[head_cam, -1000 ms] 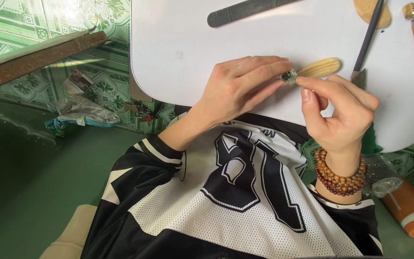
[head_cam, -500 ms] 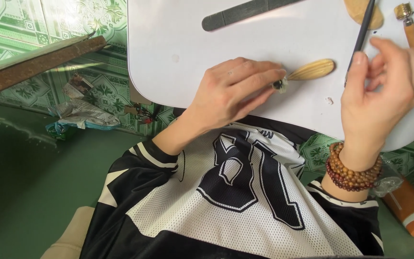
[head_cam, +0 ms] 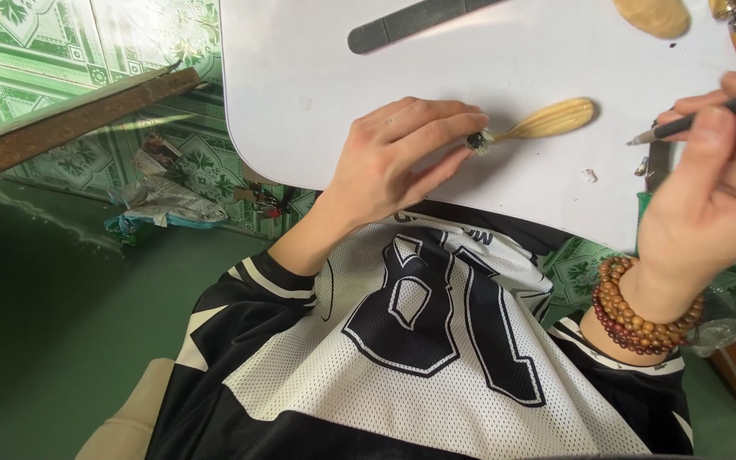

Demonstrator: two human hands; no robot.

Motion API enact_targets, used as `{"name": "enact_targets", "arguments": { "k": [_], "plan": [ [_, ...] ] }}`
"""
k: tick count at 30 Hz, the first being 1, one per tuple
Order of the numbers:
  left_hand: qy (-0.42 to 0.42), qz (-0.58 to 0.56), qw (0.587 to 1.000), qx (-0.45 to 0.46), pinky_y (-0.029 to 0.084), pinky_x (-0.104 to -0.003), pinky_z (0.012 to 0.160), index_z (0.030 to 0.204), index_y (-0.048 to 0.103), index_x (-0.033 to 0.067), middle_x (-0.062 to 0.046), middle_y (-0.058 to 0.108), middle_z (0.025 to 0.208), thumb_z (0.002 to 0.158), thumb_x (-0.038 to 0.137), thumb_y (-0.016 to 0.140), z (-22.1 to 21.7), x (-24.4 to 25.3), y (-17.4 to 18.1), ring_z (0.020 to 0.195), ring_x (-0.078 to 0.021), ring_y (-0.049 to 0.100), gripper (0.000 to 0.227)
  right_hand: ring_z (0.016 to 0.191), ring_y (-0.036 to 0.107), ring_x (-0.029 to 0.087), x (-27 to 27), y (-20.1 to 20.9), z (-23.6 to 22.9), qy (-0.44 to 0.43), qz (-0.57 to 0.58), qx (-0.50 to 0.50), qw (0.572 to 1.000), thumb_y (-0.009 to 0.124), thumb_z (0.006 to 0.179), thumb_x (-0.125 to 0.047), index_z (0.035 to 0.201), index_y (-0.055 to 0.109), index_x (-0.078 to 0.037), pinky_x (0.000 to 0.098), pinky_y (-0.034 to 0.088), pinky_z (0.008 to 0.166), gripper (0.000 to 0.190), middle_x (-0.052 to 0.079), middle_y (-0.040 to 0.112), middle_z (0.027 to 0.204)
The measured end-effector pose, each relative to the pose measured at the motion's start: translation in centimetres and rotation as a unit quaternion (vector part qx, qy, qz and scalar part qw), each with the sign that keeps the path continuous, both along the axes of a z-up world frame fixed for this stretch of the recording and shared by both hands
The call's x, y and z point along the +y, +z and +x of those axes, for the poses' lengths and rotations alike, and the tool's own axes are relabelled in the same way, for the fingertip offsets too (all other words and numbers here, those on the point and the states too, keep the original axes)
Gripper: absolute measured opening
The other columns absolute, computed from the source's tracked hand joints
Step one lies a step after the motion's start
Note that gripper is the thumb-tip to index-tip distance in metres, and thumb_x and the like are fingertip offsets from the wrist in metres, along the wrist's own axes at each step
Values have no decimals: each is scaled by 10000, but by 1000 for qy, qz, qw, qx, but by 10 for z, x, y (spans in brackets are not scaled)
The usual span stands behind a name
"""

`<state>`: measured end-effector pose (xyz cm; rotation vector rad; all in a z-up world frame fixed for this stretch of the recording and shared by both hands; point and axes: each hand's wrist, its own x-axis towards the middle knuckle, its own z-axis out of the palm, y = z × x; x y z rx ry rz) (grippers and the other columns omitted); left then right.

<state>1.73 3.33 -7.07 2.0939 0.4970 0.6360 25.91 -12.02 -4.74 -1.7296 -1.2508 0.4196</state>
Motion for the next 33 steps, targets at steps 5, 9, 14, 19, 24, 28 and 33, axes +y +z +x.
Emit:
{"name": "enact_targets", "arguments": {
  "k": [5, 9, 14, 19, 24, 28, 33],
  "plan": [
    [-2, 6, 1000, -6, 635, -351, 920, 1262, 641, 57, -97, 716, 1206, 1083, 119, 661, 3, 1, -2, 1048, -243, 751, 190, 999, 682, 578, -4, 10, -5, -15, 1, 42, 999, 388, 1281, -59, 1276, 453, 309, 547, 629, 857, 374, 435, 514, 1172],
    [-7, 7, 1000, -12, 647, -356, 918, 1283, 635, 62, -95, 713, 1223, 1101, 148, 626, 2, 0, -6, 1065, -238, 760, 202, 699, 621, 486, -9, -3, -9, 9, 113, 93, 989, 471, 1157, -162, 1196, 432, 119, 520, 583, 645, 286, 330, 468, 1032],
    [-1, 27, 1000, -14, 647, -339, 874, 1286, 637, 65, -85, 706, 1217, 1107, 150, 630, 2, -1, -9, 1036, -223, 764, 199, 834, 694, 404, 4, -3, -30, 92, 189, 77, 975, 571, 1089, -36, 1135, 475, 122, 474, 704, 740, 190, 335, 554, 986],
    [-4, 26, 1000, -9, 626, -343, 867, 1287, 639, 56, -83, 700, 1233, 1107, 139, 641, 2, 0, -4, 999, -223, 753, 197, 793, 667, 454, 7, 0, -44, 86, 161, 49, 982, 549, 1067, 3, 1072, 398, 131, 607, 684, 731, 198, 395, 520, 873],
    [-5, 29, 1000, -11, 625, -337, 873, 1289, 640, 67, -70, 703, 1229, 1107, 133, 647, 2, 1, -5, 993, -225, 752, 193, 813, 681, 506, 11, -3, -41, 113, 161, 44, 980, 547, 1056, 46, 1067, 409, 152, 612, 680, 762, 175, 429, 539, 882],
    [-5, 12, 1000, -10, 617, -341, 884, 1296, 639, 70, -74, 698, 1241, 1117, 141, 621, 2, 0, -4, 999, -230, 754, 194, 821, 674, 512, 11, -3, -45, 94, 149, 49, 983, 555, 1058, 39, 1070, 412, 154, 632, 679, 781, 184, 426, 523, 878],
    [-4, 20, 1000, -15, 613, -336, 858, 1297, 639, 72, -73, 697, 1239, 1115, 132, 638, 2, 0, -5, 960, -226, 747, 192, 811, 679, 505, 12, -5, -43, 100, 154, 49, 982, 568, 1051, 46, 1058, 412, 155, 622, 683, 760, 191, 405, 519, 868]
  ]
}}
